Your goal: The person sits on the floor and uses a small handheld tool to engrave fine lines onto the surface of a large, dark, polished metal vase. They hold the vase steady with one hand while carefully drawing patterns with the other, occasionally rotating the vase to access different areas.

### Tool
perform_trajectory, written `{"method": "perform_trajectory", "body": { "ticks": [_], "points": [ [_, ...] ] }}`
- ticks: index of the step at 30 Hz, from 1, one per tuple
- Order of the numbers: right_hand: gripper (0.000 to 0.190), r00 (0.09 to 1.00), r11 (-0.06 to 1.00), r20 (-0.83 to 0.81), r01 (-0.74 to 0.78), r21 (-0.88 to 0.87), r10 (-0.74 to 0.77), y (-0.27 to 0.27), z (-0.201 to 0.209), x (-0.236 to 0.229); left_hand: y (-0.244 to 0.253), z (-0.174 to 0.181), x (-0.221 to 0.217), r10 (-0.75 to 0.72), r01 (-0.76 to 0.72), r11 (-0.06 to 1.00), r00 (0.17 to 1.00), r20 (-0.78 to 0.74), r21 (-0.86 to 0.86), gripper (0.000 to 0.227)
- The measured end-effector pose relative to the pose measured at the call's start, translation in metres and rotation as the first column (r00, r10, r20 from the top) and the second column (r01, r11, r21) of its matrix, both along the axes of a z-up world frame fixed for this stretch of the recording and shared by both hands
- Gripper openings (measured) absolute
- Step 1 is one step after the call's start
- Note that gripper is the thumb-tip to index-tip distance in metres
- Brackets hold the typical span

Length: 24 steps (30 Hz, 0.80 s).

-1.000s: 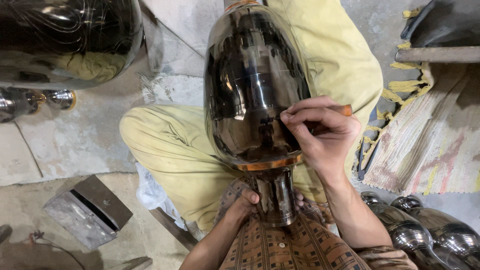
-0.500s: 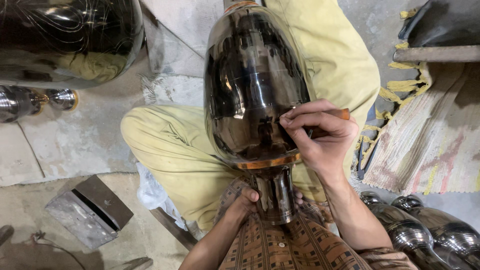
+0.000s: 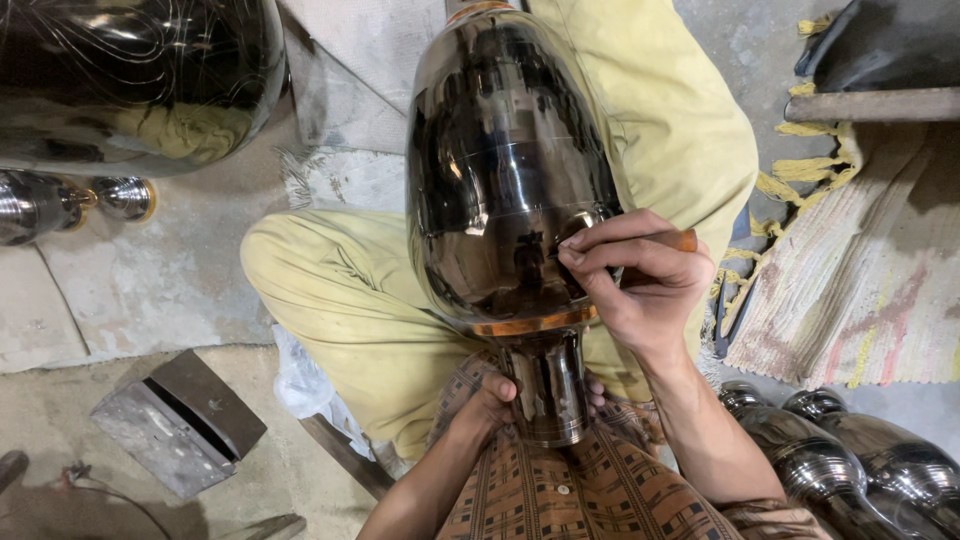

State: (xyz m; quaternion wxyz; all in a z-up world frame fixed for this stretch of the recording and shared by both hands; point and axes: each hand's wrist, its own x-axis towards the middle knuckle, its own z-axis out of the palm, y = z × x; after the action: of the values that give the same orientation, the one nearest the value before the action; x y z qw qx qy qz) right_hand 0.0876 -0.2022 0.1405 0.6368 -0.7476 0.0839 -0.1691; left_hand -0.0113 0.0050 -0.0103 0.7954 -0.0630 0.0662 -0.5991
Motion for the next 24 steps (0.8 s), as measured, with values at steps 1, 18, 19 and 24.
{"method": "perform_trajectory", "body": {
  "ticks": [1,18,19,24],
  "points": [
    [0.012,1.0,1.0,0.008,-0.003,0.009,0.003,0.0,-0.001,0.0,0.0,0.0,0.0,-0.001,0.001,1.0,1.0,-0.001,0.004,0.093],
    [0.007,0.992,0.995,0.101,-0.077,0.063,0.071,-0.006,-0.008,-0.01,0.0,-0.002,-0.001,-0.014,0.013,1.0,0.999,0.037,0.005,0.095],
    [0.006,0.992,0.996,0.105,-0.075,0.053,0.069,-0.006,-0.008,-0.01,0.0,-0.002,-0.001,-0.01,0.009,1.0,0.999,0.036,0.005,0.095],
    [0.007,0.989,0.998,0.136,-0.066,0.019,0.063,-0.005,-0.013,-0.014,0.0,0.003,0.0,-0.024,0.024,1.0,1.0,0.013,-0.002,0.096]
  ]
}}
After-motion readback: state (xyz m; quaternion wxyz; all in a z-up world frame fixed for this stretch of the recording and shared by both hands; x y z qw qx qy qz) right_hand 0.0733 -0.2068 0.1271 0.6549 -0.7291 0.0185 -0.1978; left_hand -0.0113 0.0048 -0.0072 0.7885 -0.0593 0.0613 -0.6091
